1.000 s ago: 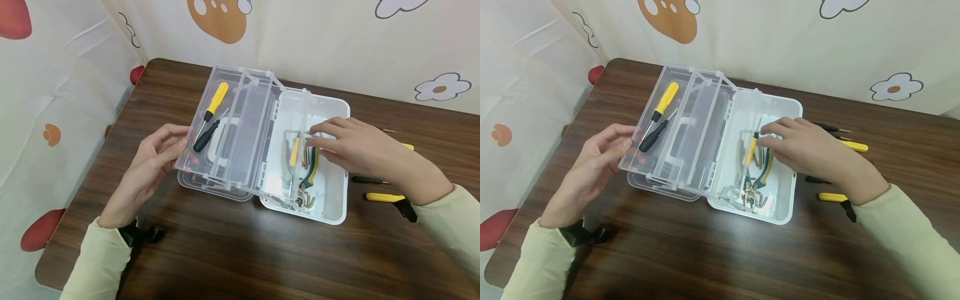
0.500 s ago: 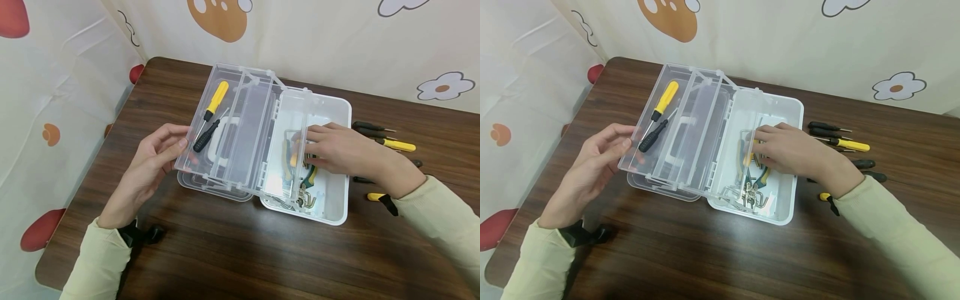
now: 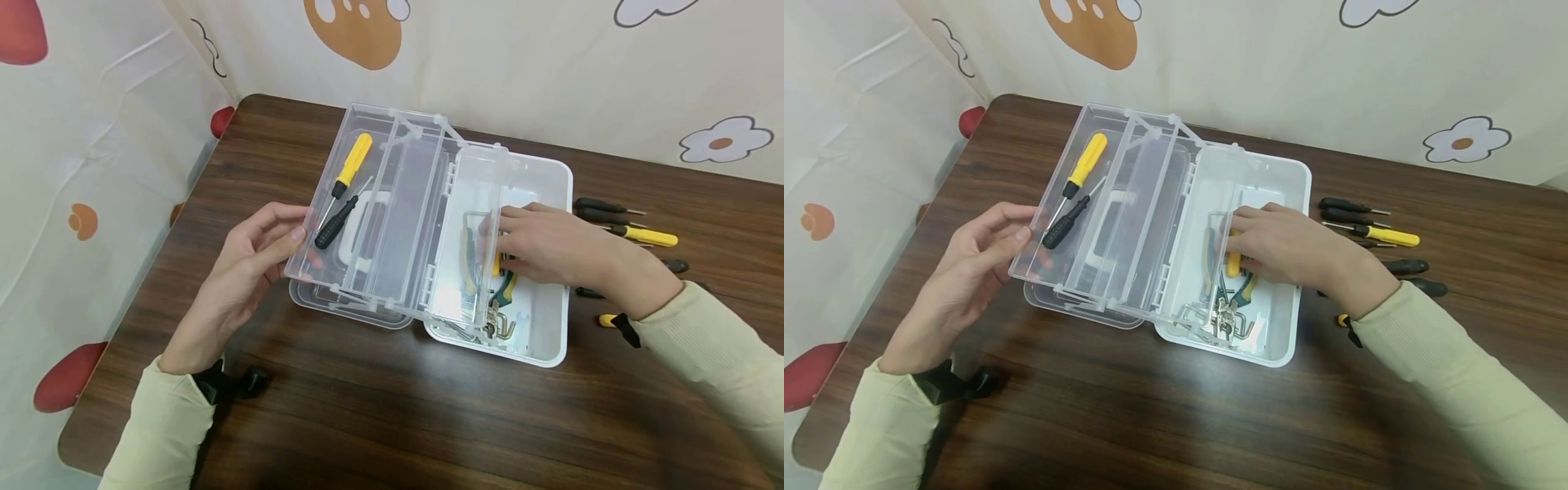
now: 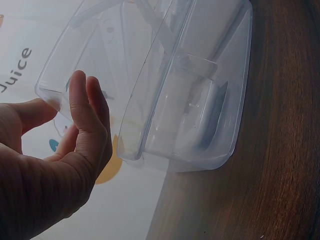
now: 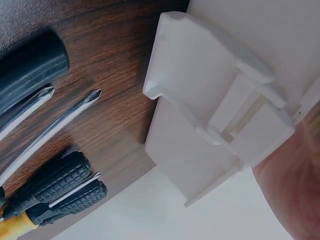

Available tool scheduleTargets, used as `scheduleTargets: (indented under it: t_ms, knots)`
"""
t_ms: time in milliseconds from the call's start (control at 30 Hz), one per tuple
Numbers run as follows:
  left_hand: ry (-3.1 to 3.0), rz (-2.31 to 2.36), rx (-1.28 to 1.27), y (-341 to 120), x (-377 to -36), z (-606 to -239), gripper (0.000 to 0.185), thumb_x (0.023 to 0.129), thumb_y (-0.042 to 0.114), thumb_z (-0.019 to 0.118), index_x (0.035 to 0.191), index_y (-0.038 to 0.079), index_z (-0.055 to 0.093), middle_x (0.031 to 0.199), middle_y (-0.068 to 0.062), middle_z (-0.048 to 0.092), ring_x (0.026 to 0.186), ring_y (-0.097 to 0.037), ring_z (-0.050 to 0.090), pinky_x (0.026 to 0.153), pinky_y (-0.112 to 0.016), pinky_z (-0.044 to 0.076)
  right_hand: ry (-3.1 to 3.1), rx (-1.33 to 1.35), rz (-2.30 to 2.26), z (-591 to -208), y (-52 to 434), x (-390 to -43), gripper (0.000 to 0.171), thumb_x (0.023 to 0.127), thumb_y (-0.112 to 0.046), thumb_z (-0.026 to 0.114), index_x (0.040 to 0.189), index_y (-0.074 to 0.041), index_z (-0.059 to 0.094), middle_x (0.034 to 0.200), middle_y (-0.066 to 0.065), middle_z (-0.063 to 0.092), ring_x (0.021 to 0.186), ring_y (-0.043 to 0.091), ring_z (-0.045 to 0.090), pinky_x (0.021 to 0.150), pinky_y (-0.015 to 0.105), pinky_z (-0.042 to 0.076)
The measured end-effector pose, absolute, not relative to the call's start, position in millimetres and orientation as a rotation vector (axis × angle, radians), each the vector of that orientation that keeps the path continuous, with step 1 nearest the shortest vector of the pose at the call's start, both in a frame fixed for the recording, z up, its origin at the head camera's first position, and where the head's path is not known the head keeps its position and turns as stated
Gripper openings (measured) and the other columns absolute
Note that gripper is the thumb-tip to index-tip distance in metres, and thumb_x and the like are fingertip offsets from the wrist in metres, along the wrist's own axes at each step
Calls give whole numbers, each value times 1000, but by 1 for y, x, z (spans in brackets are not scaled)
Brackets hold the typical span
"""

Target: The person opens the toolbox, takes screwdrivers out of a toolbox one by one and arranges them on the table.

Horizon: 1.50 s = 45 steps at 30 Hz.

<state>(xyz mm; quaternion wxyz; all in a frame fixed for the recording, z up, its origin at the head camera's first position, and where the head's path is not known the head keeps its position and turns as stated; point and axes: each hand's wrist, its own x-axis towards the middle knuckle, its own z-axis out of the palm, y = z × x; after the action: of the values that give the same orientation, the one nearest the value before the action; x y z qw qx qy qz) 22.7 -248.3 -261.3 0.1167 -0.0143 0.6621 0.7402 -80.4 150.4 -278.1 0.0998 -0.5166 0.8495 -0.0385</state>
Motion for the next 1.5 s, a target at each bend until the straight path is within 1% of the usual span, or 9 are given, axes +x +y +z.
scheduleTargets:
  t_ms: [167, 333, 433, 833, 967, 1067, 1200, 1367, 1500]
  knots:
    - [1938, 2166, -36, -248, 23, -261, 24, 107, 10, 58, 131, 11, 61, 104, -4, 75, 77, -15, 77, 71, -27, 62, 2480, -1508, -154, -276, 150, -80, 28, 87, -9, 84, 113, -16, 76, 122, 2, 72, 111, 21, 61, 94, 47, 56]
    - [1942, 2157, -47, -249, 23, -260, 25, 106, 11, 59, 131, 11, 60, 106, -4, 75, 78, -16, 77, 72, -27, 62, 2489, -1518, -138, -277, 150, -80, 22, 88, -9, 83, 106, -17, 76, 111, 0, 71, 103, 19, 59, 87, 41, 57]
    - [1937, 2161, -47, -249, 23, -260, 25, 106, 11, 59, 131, 10, 60, 106, -4, 76, 77, -16, 77, 71, -27, 62, 2503, -1535, -126, -277, 150, -80, 19, 87, -7, 83, 103, -17, 77, 106, 0, 70, 100, 18, 58, 86, 39, 56]
    - [1927, 2167, -42, -249, 23, -261, 24, 107, 10, 59, 131, 11, 61, 102, -4, 75, 77, -15, 77, 71, -27, 62, 2501, -1541, -104, -270, 153, -74, 23, 87, -7, 84, 106, -17, 76, 107, -2, 69, 97, 18, 57, 82, 37, 56]
    - [1926, 2168, -45, -249, 23, -261, 24, 106, 11, 59, 130, 11, 61, 99, -3, 75, 77, -15, 76, 69, -27, 61, 2498, -1574, -106, -267, 157, -71, 29, 86, -6, 84, 110, -19, 74, 115, -1, 70, 102, 21, 59, 84, 39, 57]
    - [1928, 2165, -54, -249, 23, -260, 24, 106, 11, 60, 130, 11, 61, 100, -3, 76, 77, -16, 77, 69, -26, 61, 2507, -1603, -104, -264, 160, -70, 31, 86, -4, 83, 110, -21, 72, 118, -3, 69, 106, 21, 59, 85, 41, 58]
    - [1925, 2166, -60, -249, 23, -260, 24, 106, 11, 59, 130, 11, 61, 100, -3, 76, 77, -15, 77, 69, -26, 61, 2530, -1635, -70, -260, 163, -67, 34, 84, -1, 84, 107, -21, 70, 114, -3, 66, 105, 21, 59, 85, 40, 58]
    - [1917, 2178, -58, -249, 24, -261, 24, 106, 10, 59, 130, 11, 61, 103, -3, 75, 77, -15, 77, 69, -27, 62, 2556, -1645, -15, -255, 165, -63, 38, 81, 0, 85, 109, -21, 70, 115, 1, 66, 106, 24, 60, 84, 42, 58]
    - [1916, 2178, -53, -248, 23, -261, 24, 106, 10, 59, 130, 10, 61, 103, -3, 76, 77, -15, 77, 70, -27, 62, 2600, -1708, -6, -247, 169, -61, 47, 74, 1, 89, 110, -22, 70, 114, 2, 66, 105, 25, 61, 82, 42, 58]
